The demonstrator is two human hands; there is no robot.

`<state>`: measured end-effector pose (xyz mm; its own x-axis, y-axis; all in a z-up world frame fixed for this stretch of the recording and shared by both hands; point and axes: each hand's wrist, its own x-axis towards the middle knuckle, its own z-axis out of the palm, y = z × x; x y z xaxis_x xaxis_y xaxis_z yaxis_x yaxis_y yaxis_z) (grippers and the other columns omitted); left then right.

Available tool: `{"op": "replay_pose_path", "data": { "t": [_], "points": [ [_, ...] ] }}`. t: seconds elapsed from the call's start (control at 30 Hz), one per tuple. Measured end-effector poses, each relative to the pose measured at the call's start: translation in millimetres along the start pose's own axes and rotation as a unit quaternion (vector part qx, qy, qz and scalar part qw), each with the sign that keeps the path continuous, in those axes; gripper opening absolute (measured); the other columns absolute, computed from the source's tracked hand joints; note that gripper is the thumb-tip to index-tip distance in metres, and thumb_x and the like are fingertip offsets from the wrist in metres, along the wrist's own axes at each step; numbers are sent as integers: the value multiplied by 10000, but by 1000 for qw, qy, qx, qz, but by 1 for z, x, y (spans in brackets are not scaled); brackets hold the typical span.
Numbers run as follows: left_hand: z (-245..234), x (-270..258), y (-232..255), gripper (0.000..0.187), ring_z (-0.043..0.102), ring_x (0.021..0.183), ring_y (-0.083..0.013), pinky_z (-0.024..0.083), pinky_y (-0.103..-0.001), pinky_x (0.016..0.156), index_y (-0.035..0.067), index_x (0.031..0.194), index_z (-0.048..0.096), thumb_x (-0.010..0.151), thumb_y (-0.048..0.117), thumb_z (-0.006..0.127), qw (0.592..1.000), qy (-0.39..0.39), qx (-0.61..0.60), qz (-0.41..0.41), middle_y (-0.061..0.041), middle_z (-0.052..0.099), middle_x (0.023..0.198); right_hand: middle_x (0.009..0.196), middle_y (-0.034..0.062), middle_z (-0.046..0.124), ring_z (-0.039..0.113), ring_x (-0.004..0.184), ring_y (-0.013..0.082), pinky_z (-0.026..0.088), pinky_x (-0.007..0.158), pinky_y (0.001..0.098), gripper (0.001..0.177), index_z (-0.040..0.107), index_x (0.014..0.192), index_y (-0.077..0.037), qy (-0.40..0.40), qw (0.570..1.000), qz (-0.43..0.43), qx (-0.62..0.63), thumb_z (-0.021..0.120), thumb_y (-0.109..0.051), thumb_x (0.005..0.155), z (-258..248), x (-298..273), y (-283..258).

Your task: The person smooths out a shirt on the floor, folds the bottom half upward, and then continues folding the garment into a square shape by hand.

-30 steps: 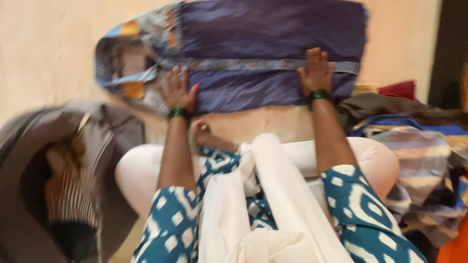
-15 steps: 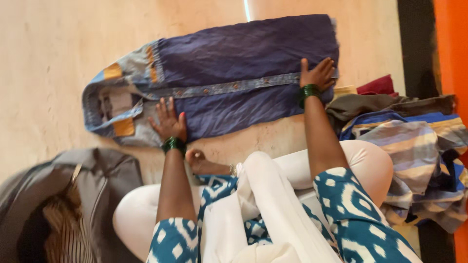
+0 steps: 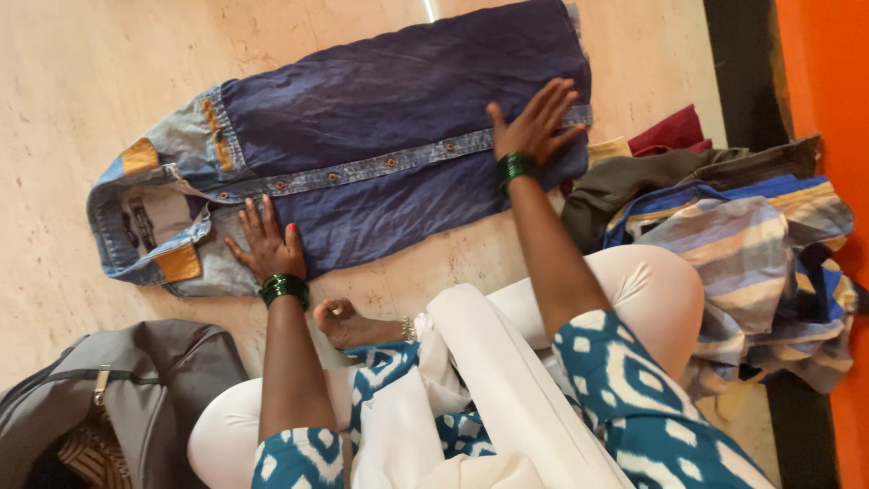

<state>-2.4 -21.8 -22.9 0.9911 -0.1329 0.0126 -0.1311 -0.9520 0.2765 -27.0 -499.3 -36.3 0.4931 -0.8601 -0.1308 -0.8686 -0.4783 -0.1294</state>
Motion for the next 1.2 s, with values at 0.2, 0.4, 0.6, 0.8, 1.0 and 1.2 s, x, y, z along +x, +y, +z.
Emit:
{"op": "replay_pose_path", "data": {
  "t": [0.2,0.4,0.6,0.8,1.0,1.2],
  "points": [
    [3,3,-21,713,210,1609,-258,-1,-650,1245,297,1670,288,1004,353,535,1000,-27,13,0,-23,209,1753,1727,162,60,45,1605,303,97,1264,636,1177,35,1634,-47,17,997,-69,34,528,-824,900,31,-11,19],
    [-14,39,-86,697,176,1610,-295,11,-639,1241,303,1699,247,1039,334,469,999,-14,36,-23,-42,185,1772,1709,215,141,133,1590,351,223,1234,569,1031,109,1638,-47,9,938,-260,231,627,-615,951,43,-20,-12],
    [-37,63,-95,550,410,1478,-356,165,-628,1187,176,1535,520,1006,321,554,1000,23,-5,1,-145,474,1589,1593,71,508,471,1486,252,345,1265,477,554,486,1509,-167,144,884,-194,400,718,-283,1019,6,-115,-26],
    [4,145,69,343,603,1297,-299,400,-482,1080,141,1248,722,909,161,768,963,155,-2,221,-67,682,1368,1430,188,471,444,1353,341,339,1174,450,606,475,1417,-42,140,813,15,565,767,-114,890,-9,-157,-2],
    [102,214,302,352,449,1487,-310,383,-463,1218,191,1302,662,971,105,746,905,-2,-108,412,-105,491,1604,1339,69,666,610,1250,227,495,1107,352,301,691,1359,-208,85,896,-116,420,765,-212,1068,20,-119,-11],
    [106,252,392,711,342,1418,-321,205,-687,1130,292,1443,482,807,326,798,939,-112,10,326,-153,409,1541,1429,256,491,486,1255,416,406,1070,531,918,382,1534,-14,103,937,-146,300,788,-500,870,16,-112,-19]
  ]
}}
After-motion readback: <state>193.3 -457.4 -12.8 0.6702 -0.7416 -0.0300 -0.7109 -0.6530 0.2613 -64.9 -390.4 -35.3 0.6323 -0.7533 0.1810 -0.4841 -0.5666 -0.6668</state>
